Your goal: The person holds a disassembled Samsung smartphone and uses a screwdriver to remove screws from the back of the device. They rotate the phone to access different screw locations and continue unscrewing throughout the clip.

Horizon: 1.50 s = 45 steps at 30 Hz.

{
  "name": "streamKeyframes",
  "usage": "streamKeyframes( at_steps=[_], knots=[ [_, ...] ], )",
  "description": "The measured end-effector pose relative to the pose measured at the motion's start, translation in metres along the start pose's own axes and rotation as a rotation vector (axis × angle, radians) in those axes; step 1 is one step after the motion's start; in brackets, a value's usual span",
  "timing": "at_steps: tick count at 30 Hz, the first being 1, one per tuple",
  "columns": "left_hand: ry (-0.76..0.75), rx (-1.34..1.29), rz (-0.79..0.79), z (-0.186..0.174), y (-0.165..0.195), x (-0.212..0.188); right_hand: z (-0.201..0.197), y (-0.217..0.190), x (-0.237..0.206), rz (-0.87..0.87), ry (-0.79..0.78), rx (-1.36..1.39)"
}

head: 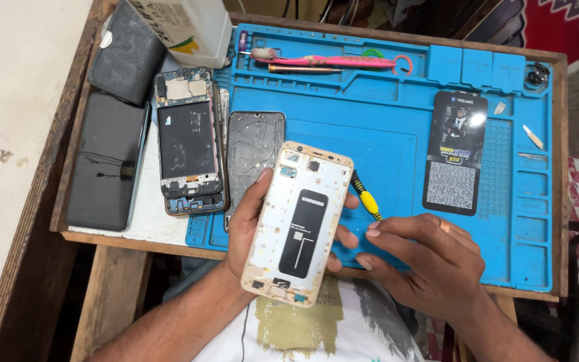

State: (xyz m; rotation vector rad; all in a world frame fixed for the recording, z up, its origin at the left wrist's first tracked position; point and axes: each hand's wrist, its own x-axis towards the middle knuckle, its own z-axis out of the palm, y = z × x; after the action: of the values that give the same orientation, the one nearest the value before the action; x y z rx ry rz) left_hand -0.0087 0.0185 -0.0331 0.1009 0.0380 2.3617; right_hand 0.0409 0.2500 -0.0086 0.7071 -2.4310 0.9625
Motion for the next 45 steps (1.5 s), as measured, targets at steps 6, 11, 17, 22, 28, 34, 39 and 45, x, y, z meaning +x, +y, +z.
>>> streamKeyframes(
  at_steps=[6, 11, 17, 22, 28, 34, 39, 45],
  knots=[
    [0.060, 0.055, -0.002, 0.000, -0.002, 0.000, 0.000, 0.002, 0.000, -0.022, -0.005, -0.011],
    [0.064, 0.069, -0.073, -0.006, -0.004, -0.002, 0.001, 0.001, 0.001, -0.027, 0.002, -0.025],
    [0.103, 0.216, -0.119, -0.013, -0.004, -0.004, 0.000, 0.002, 0.001, -0.020, 0.006, -0.022],
    [0.108, 0.211, -0.125, -0.015, -0.006, -0.004, 0.000, 0.003, 0.000, -0.019, 0.001, -0.019],
    [0.103, 0.241, -0.110, -0.015, -0.007, -0.004, 0.001, 0.005, 0.000, -0.010, -0.005, -0.018],
    [0.090, 0.476, -0.058, -0.007, -0.009, 0.000, -0.002, 0.003, 0.001, 0.056, 0.044, -0.078],
    [0.086, 0.633, -0.067, -0.002, -0.012, 0.002, -0.004, 0.001, 0.006, 0.092, 0.092, -0.088],
    [0.056, 0.584, -0.060, -0.005, -0.015, 0.001, -0.006, -0.002, 0.014, 0.086, 0.002, -0.091]
  ],
)
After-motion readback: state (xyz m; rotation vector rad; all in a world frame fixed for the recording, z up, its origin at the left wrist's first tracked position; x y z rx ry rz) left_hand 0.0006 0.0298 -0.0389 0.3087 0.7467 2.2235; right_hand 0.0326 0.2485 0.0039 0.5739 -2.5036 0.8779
